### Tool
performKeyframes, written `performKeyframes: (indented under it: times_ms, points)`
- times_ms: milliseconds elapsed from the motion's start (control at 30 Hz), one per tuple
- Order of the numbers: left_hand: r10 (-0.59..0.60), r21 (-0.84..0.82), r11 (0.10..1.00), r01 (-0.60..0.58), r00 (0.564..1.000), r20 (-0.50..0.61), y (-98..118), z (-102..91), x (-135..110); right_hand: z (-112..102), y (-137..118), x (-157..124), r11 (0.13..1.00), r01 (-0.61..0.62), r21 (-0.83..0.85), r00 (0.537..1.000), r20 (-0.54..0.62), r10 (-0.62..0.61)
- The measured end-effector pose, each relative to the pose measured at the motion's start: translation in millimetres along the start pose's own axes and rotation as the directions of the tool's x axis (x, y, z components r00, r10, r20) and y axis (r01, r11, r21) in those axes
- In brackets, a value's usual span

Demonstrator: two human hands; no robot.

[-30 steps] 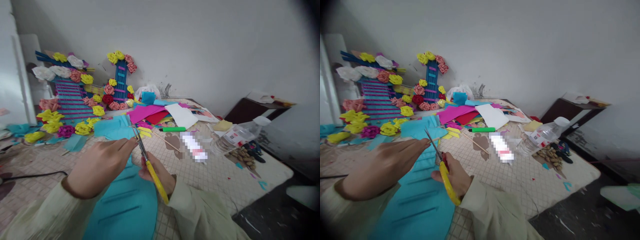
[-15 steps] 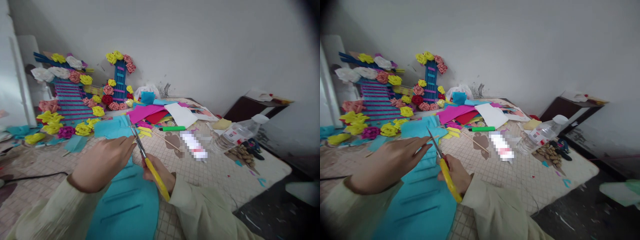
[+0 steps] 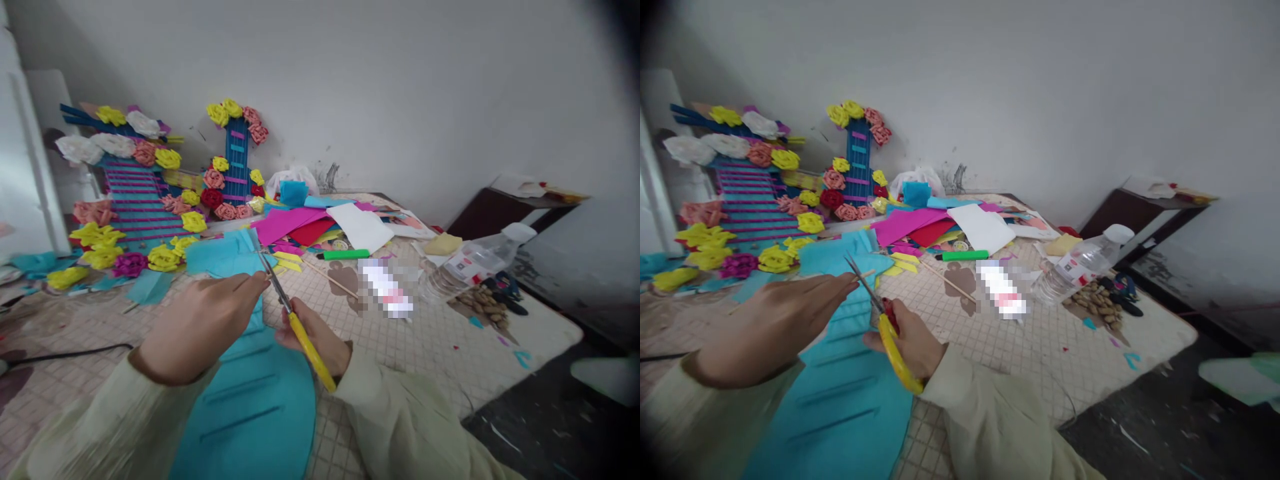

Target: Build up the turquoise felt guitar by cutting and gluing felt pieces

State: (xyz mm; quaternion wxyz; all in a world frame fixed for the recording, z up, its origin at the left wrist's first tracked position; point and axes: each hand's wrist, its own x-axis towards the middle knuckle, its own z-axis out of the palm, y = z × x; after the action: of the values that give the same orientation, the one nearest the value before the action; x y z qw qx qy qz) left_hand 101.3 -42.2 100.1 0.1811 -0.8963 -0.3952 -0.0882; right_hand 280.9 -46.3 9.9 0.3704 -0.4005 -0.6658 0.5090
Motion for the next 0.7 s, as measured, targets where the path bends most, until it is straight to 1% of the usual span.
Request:
performKeyframes:
  times_ms: [133,267,333,433,533,600,700]
  points:
    - [-0.042,0.007,0.999,0.042,0.995,0.091,1,-2.3,1,0,-2,0,1.0,-0.008,0.016,0.999,0.037,0.007]
    - [-0.069,-0.017,0.997,0.074,0.976,0.207,2,-8.7,4,2,-4,-2,0.999,-0.024,0.049,0.998,0.057,0.022]
    - [-0.077,-0.031,0.996,0.088,0.965,0.252,2,-12.3,6,4,-5,-3,0.995,-0.047,0.086,0.997,0.073,0.04]
    - [-0.087,-0.04,0.994,0.103,0.953,0.291,2,-15.1,8,5,-6,-4,0.985,-0.095,0.146,0.993,0.086,0.083]
    - [-0.091,-0.049,0.993,0.108,0.957,0.276,1,-13.1,8,6,-7,-2,0.982,-0.088,0.169,0.994,0.073,0.076]
    - [-0.086,-0.059,0.993,0.103,0.966,0.243,-1,-10.1,7,6,-6,0,0.985,-0.062,0.161,0.997,0.064,0.052]
    - [-0.068,-0.076,0.994,0.083,0.981,0.181,-3,-6.5,3,4,-4,1,0.991,-0.064,0.115,0.997,0.052,0.059]
